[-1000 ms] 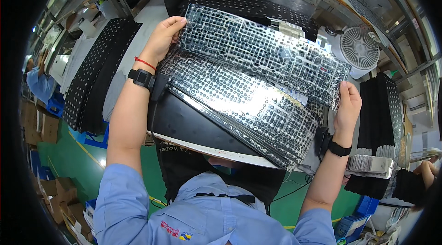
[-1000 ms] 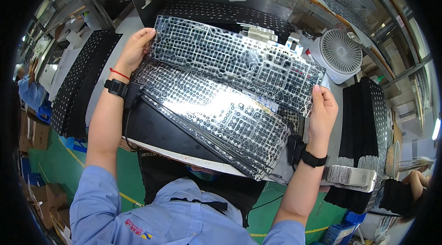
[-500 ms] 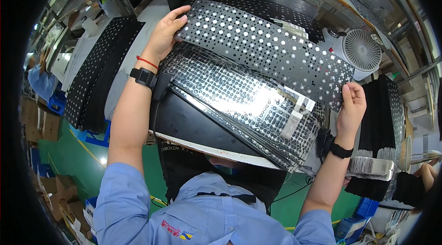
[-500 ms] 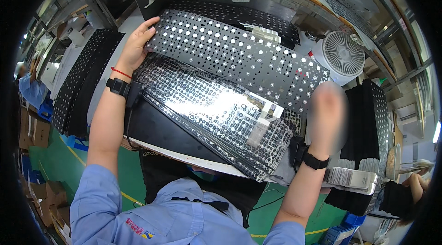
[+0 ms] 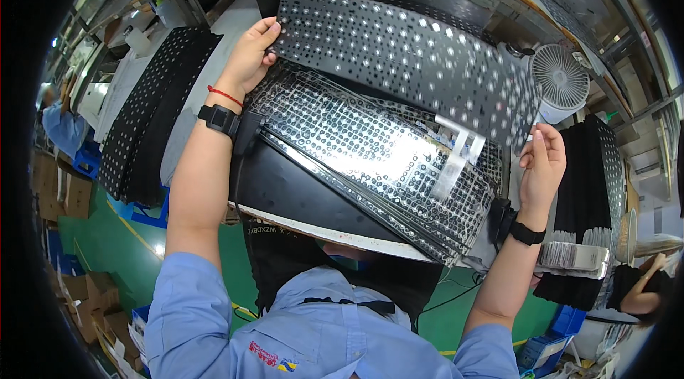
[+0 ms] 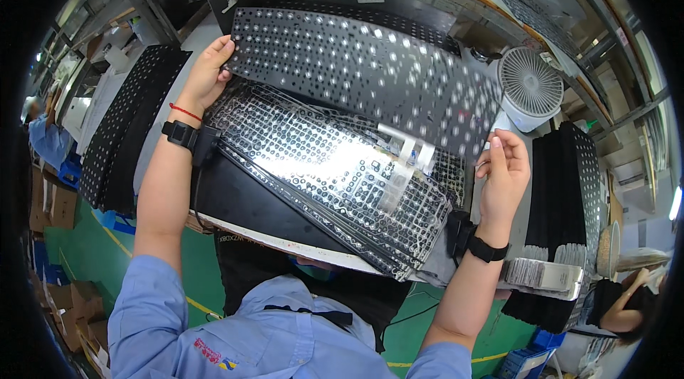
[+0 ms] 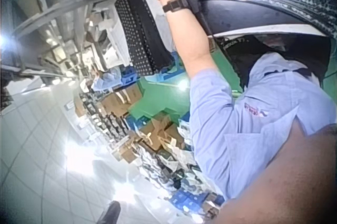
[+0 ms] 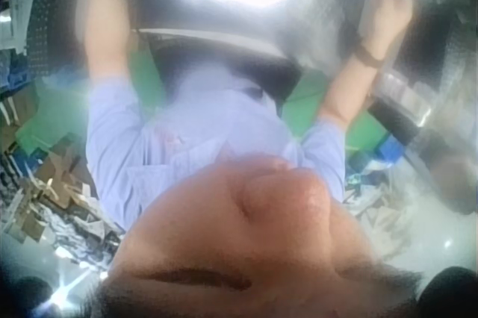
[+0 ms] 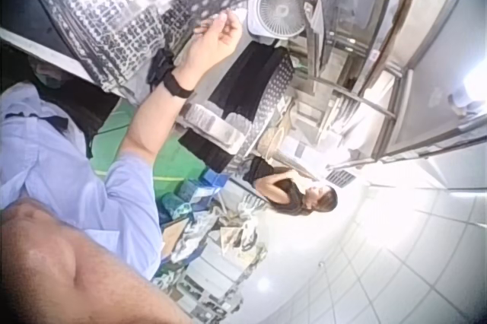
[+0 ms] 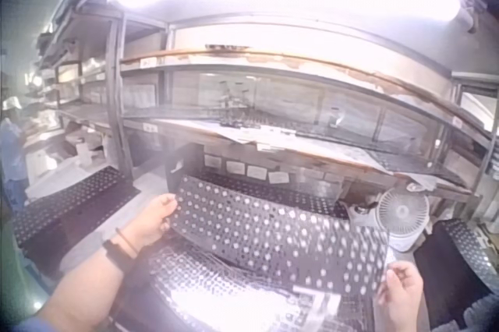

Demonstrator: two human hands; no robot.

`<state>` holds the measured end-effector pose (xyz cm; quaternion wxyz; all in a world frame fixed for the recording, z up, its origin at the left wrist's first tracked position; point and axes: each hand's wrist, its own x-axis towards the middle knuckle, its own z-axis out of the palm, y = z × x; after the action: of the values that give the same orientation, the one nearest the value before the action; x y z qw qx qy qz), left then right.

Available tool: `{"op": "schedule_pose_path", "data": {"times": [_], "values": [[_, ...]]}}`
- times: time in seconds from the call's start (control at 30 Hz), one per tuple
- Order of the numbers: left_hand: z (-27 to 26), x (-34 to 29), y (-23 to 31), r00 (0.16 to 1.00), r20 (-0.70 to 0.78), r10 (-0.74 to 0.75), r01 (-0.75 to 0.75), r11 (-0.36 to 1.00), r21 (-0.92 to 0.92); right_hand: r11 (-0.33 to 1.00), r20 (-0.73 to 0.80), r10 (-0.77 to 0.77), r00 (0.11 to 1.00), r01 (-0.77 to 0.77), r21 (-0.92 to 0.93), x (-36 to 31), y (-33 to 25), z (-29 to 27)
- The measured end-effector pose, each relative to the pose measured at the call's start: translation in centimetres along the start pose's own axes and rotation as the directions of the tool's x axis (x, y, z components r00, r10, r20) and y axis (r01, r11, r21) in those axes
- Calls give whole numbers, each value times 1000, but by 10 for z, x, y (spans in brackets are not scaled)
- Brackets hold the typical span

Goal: Inspecting and assembling internal metallic keyboard plates and component layers on a factory floor.

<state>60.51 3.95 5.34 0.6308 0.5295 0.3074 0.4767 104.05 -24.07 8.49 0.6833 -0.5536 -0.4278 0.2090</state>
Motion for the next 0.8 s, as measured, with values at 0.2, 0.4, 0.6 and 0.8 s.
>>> {"op": "schedule_pose_path", "data": {"times": [0.2, 0.4, 0.6, 0.8], "values": [[15, 0, 6, 973, -225, 48, -74, 991, -110, 990, 22, 101, 995, -99, -97, 0, -4, 1], [9, -3, 8, 988, -145, 43, -55, 995, -84, 907, 404, 247, 881, -63, -416, -5, 0, 1], [5, -2, 7, 993, -116, 10, -13, 1000, -21, 777, 555, 502, 663, -63, -627, -12, -7, 5], [4, -2, 4, 995, -94, -22, 20, 1000, -20, 822, 448, 460, 767, -177, -541, -9, 7, 2]]}}
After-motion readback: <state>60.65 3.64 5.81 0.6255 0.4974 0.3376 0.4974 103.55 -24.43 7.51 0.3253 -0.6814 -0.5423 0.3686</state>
